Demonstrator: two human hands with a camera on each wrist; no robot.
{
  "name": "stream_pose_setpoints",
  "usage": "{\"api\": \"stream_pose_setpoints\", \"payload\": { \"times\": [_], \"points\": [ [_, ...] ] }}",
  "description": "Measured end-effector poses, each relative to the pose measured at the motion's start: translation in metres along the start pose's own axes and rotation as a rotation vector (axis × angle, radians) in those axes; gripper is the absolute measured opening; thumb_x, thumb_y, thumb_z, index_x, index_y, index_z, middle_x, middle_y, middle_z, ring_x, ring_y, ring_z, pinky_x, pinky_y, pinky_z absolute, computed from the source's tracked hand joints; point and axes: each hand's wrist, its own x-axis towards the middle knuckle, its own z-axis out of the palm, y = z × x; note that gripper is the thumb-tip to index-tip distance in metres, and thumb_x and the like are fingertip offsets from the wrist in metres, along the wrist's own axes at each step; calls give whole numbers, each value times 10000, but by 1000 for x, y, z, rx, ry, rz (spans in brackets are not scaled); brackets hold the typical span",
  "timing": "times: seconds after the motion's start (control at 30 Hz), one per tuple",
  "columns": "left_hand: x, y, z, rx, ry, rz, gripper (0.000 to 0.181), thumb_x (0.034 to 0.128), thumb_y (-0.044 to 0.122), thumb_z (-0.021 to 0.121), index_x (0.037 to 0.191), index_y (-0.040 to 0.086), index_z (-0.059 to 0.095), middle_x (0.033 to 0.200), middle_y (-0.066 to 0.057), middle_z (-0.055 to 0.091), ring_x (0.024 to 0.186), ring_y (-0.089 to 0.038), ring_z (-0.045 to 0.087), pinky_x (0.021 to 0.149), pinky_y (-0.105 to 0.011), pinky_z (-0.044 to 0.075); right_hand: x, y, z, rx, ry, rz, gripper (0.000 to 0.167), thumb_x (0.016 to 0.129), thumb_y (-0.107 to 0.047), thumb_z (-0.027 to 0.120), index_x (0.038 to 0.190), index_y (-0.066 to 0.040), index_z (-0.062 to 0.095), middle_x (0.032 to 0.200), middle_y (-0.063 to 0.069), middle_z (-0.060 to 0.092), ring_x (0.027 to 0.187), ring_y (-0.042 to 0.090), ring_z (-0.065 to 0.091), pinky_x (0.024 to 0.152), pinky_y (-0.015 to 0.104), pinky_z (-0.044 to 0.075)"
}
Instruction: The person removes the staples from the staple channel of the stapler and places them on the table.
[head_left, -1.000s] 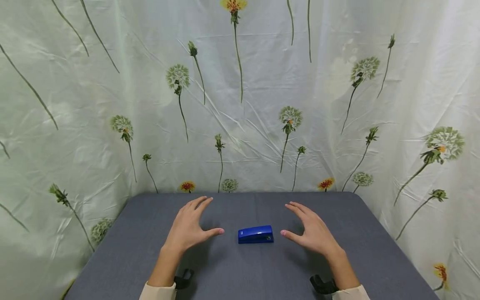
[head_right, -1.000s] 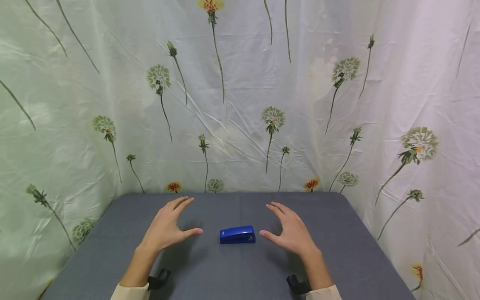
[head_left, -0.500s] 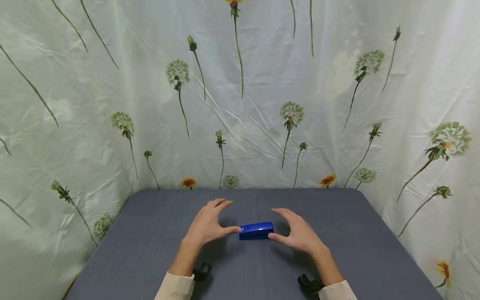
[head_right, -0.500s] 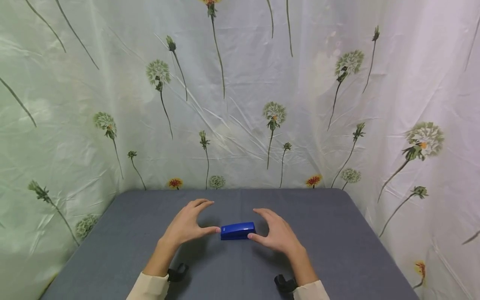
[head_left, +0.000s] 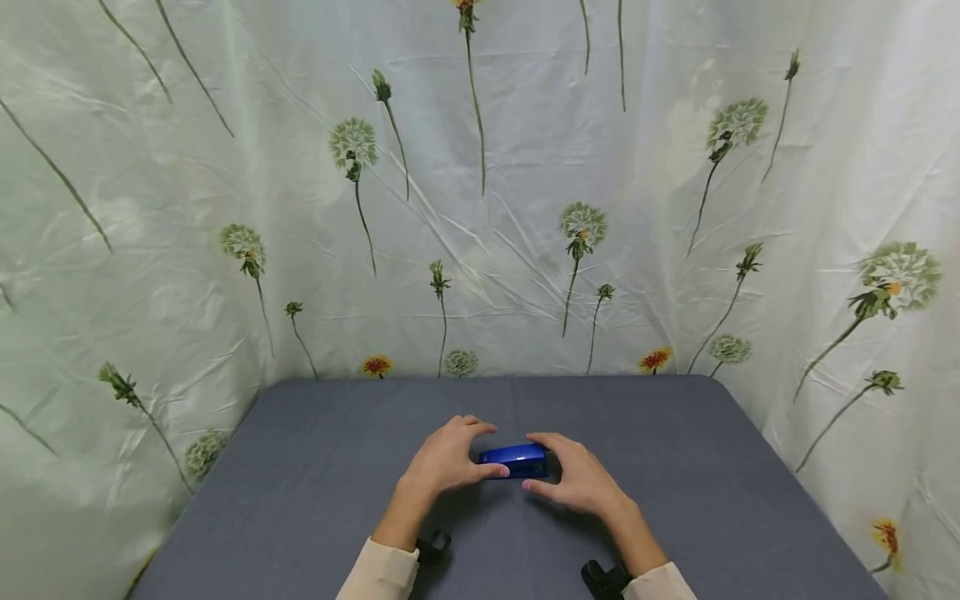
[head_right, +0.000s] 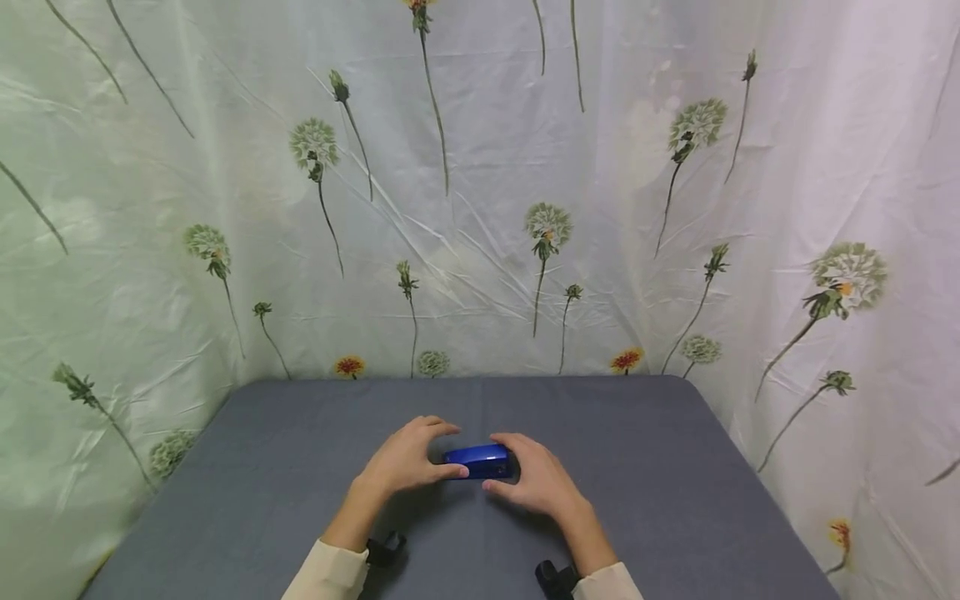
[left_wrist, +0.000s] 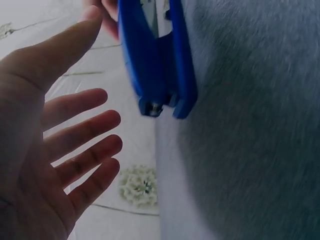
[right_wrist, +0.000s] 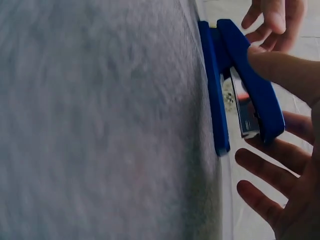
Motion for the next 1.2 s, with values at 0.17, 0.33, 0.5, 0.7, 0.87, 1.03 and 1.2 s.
{"api": "stream_pose_setpoints", "payload": {
  "times": [0.17, 0.33, 0.5, 0.7, 0.87, 1.03, 1.2],
  "points": [
    [4, 4, 8, 17, -18, 67, 634, 823, 619, 793, 1312, 223, 714, 1310, -17, 684, 1202, -226, 641, 995, -456, 552, 0, 0, 4, 43, -3, 12, 702, 860, -466, 826, 1446, -169, 579, 1422, 79, 625, 1283, 306, 609, 1054, 555, 490],
    [8, 10, 15, 10, -25, 119, 524, 854, 566, 792, 1260, 239, 739, 1245, 23, 708, 1127, -173, 664, 955, -408, 566, 1, 4, 6, 93, 6, 42, 671, 869, -386, 837, 1437, -139, 578, 1419, 93, 627, 1286, 313, 609, 1063, 559, 485],
    [11, 15, 21, 22, 3, 130, 481, 876, 543, 781, 1236, 227, 749, 1227, 26, 716, 1124, -173, 666, 943, -397, 569, 1, 7, 8, 116, 9, 60, 623, 895, -330, 821, 1426, -125, 569, 1358, 97, 656, 1231, 289, 633, 1022, 550, 508],
    [13, 19, 30, 64, 27, 152, 438, 906, 498, 769, 1234, 209, 749, 1220, 12, 720, 1106, -173, 664, 917, -365, 573, 0, 12, 14, 171, 23, 77, 517, 922, -298, 795, 1373, -148, 592, 1285, 46, 695, 1188, 245, 656, 1004, 521, 510],
    [16, 21, 35, 100, 61, 165, 397, 914, 462, 772, 1218, 206, 757, 1175, 30, 735, 1036, -148, 660, 886, -334, 568, 2, 15, 18, 233, 48, 86, 371, 940, -315, 773, 1266, -179, 661, 1217, -18, 719, 1151, 199, 668, 1000, 457, 521],
    [17, 22, 38, 123, 77, 166, 370, 931, 445, 753, 1214, 207, 758, 1175, 32, 737, 1030, -148, 659, 896, -338, 565, 3, 16, 18, 268, 60, 113, 331, 940, -340, 767, 1210, -159, 704, 1174, -9, 730, 1098, 187, 666, 965, 409, 523],
    [18, 22, 39, 130, 88, 171, 370, 939, 453, 735, 1216, 207, 752, 1177, 35, 734, 1024, -147, 656, 890, -345, 563, 4, 19, 18, 268, 63, 123, 347, 934, -344, 773, 1204, -134, 711, 1169, 10, 733, 1087, 195, 669, 958, 416, 525]
  ]
}}
